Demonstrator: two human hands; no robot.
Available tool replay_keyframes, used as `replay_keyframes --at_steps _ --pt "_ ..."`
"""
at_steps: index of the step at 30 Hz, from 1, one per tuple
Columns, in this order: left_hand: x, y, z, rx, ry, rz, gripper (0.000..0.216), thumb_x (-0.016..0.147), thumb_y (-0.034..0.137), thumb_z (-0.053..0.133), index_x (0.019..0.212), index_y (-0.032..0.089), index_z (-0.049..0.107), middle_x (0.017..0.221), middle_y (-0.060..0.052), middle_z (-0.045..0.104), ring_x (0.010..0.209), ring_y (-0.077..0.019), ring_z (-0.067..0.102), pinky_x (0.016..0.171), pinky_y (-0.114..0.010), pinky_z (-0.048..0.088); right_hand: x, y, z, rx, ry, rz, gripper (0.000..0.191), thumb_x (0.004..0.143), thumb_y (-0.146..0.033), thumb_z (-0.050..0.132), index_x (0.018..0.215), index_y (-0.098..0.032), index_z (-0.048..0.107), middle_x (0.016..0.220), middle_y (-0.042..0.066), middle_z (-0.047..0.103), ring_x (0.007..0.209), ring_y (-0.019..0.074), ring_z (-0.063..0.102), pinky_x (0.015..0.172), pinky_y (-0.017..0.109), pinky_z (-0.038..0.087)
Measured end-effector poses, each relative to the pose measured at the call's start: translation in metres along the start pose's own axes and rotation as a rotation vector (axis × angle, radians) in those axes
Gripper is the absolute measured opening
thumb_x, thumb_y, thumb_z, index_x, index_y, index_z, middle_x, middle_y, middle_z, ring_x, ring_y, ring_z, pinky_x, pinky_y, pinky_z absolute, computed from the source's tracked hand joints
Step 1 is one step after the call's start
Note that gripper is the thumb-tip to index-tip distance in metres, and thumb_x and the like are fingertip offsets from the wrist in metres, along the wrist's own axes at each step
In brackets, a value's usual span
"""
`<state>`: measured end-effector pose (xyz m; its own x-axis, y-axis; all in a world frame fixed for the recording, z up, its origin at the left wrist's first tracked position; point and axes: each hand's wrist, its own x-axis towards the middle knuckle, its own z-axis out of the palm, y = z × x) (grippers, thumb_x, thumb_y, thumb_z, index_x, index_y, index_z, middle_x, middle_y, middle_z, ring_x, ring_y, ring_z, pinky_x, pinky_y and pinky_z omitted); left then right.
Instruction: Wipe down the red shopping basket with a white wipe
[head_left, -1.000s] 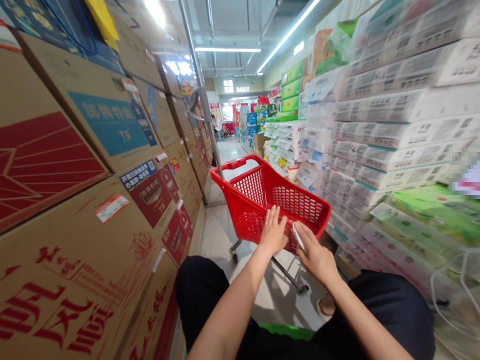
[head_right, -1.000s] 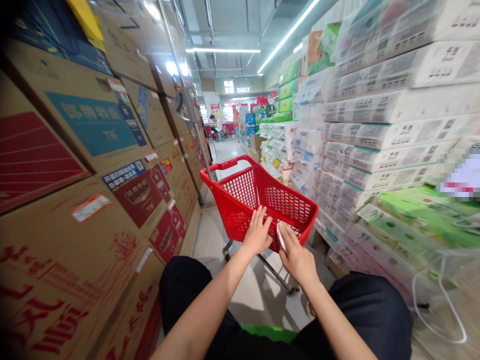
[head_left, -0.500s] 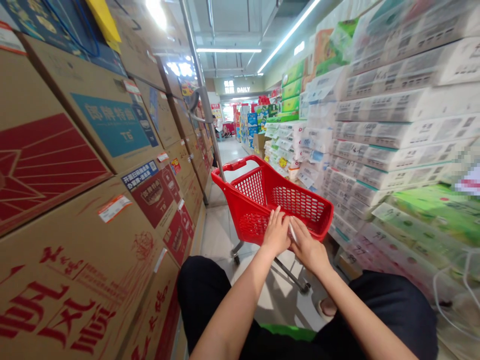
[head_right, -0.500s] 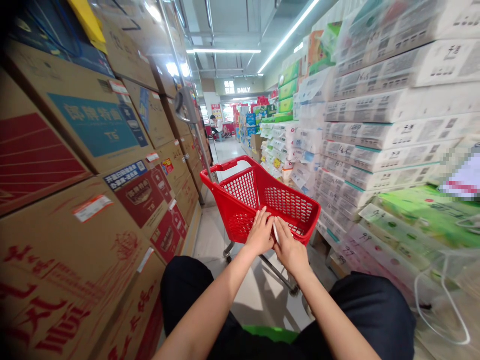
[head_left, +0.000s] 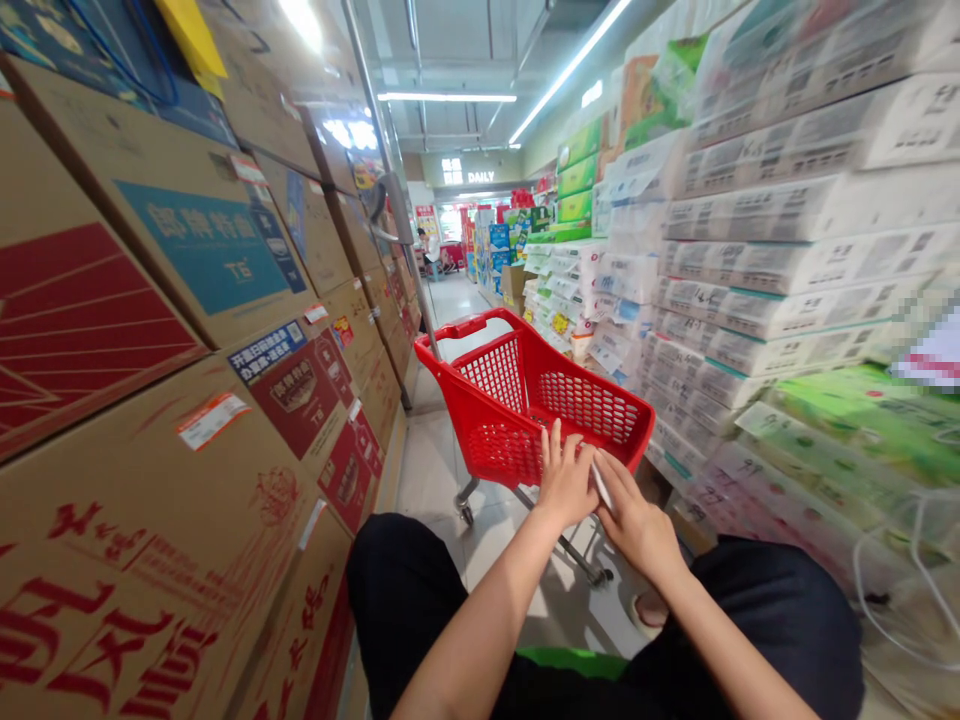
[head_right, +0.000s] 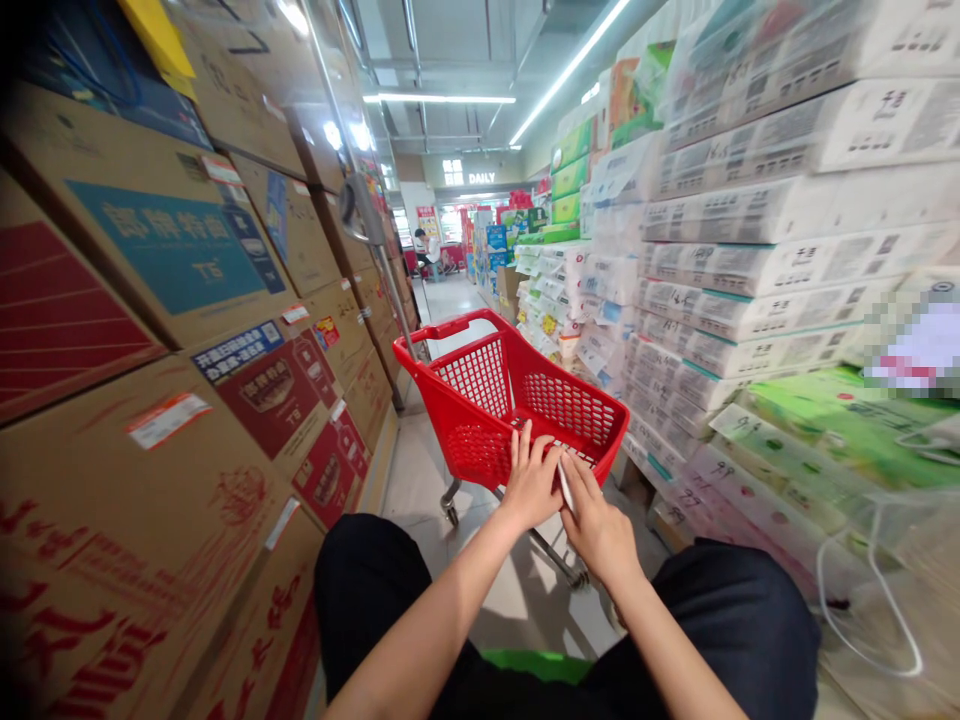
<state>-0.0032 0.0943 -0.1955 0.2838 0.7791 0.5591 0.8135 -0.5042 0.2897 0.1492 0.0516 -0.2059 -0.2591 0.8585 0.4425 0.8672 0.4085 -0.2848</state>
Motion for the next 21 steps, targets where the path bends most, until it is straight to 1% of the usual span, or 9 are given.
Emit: replay_keyframes --at_steps 2,5,7,9,11,13,17,19,21 --pt "-0.001 -0.001 0.001 -0.008 -0.014 0.008 0.05 0.075 0.018 0.059 0.123 0.025 0.054 0.13 -0.009 0.049 0.15 -0.0334 0.004 0.122 -0.062 0.002 0.001 0.011 -0.002 0.013 -0.014 -0.03 0.078 0.088 -0.023 0.049 0.155 -0.043 0.014 0.159 -0.003 0.032 0.103 0.0202 0.069 0.065 0.026 0.062" --pt "0.001 -0.009 0.001 -0.024 -0.029 0.034 0.053 0.07 0.016 0.06 0.122 0.024 0.055 0.129 -0.009 0.049 0.15 -0.0339 0.002 0.122 -0.062 0.001 0.003 0.039 -0.005 0.031 -0.006 -0.048 0.075 0.09 -0.023 0.048 0.154 -0.044 0.017 0.156 -0.005 0.036 0.119 0.0199 0.061 0.076 0.027 0.062" --pt "0.003 -0.014 0.0 -0.039 -0.034 0.039 0.054 0.068 0.017 0.06 0.121 0.023 0.055 0.128 -0.009 0.048 0.149 -0.0354 0.001 0.121 -0.063 0.0 0.007 0.054 -0.007 0.038 0.002 -0.045 0.074 0.09 -0.024 0.048 0.154 -0.043 0.018 0.155 -0.005 0.038 0.124 0.0188 0.057 0.081 0.027 0.061" --pt "0.005 -0.018 0.001 -0.053 -0.043 0.044 0.052 0.067 0.018 0.06 0.119 0.023 0.056 0.126 -0.009 0.048 0.149 -0.0361 0.0 0.12 -0.064 0.0 0.009 0.059 -0.007 0.037 0.003 -0.04 0.075 0.09 -0.024 0.049 0.155 -0.043 0.017 0.155 -0.004 0.038 0.126 0.0188 0.055 0.083 0.028 0.06" --pt "0.005 -0.021 0.0 -0.059 -0.041 0.046 0.049 0.067 0.017 0.06 0.116 0.023 0.057 0.125 -0.009 0.049 0.149 -0.0362 -0.001 0.12 -0.064 0.0 0.009 0.051 -0.005 0.027 -0.001 -0.029 0.076 0.089 -0.023 0.05 0.155 -0.042 0.017 0.156 -0.003 0.038 0.124 0.02 0.057 0.081 0.029 0.061" --pt "0.003 -0.024 -0.002 -0.057 -0.027 0.049 0.047 0.067 0.017 0.06 0.113 0.023 0.057 0.124 -0.009 0.049 0.15 -0.036 -0.001 0.12 -0.063 0.0 0.004 0.034 -0.001 0.023 -0.008 -0.026 0.079 0.088 -0.022 0.051 0.155 -0.043 0.015 0.157 -0.002 0.036 0.117 0.0209 0.062 0.076 0.029 0.062" --pt "-0.002 -0.036 -0.008 -0.03 0.0 0.052 0.047 0.066 0.014 0.059 0.112 0.023 0.057 0.124 -0.009 0.049 0.15 -0.0343 0.001 0.121 -0.062 0.002 -0.006 0.006 0.005 0.027 -0.024 -0.076 0.084 0.087 -0.018 0.05 0.155 -0.044 0.008 0.159 -0.002 0.031 0.109 0.0201 0.066 0.071 0.028 0.063" --pt "-0.004 -0.042 -0.012 -0.016 -0.006 0.058 0.045 0.066 0.013 0.058 0.111 0.023 0.057 0.124 -0.008 0.05 0.15 -0.0329 0.003 0.122 -0.06 0.003 -0.006 0.006 0.005 0.026 -0.046 -0.108 0.083 0.087 -0.017 0.049 0.155 -0.046 0.008 0.159 -0.004 0.031 0.108 0.0187 0.067 0.071 0.027 0.062" --pt "-0.005 -0.047 -0.016 -0.005 -0.016 0.063 0.043 0.067 0.014 0.059 0.109 0.022 0.058 0.124 -0.008 0.051 0.15 -0.0322 0.005 0.123 -0.059 0.004 -0.001 0.014 0.002 0.022 -0.059 -0.122 0.083 0.088 -0.017 0.048 0.154 -0.047 0.01 0.158 -0.005 0.032 0.108 0.0177 0.066 0.07 0.025 0.062"
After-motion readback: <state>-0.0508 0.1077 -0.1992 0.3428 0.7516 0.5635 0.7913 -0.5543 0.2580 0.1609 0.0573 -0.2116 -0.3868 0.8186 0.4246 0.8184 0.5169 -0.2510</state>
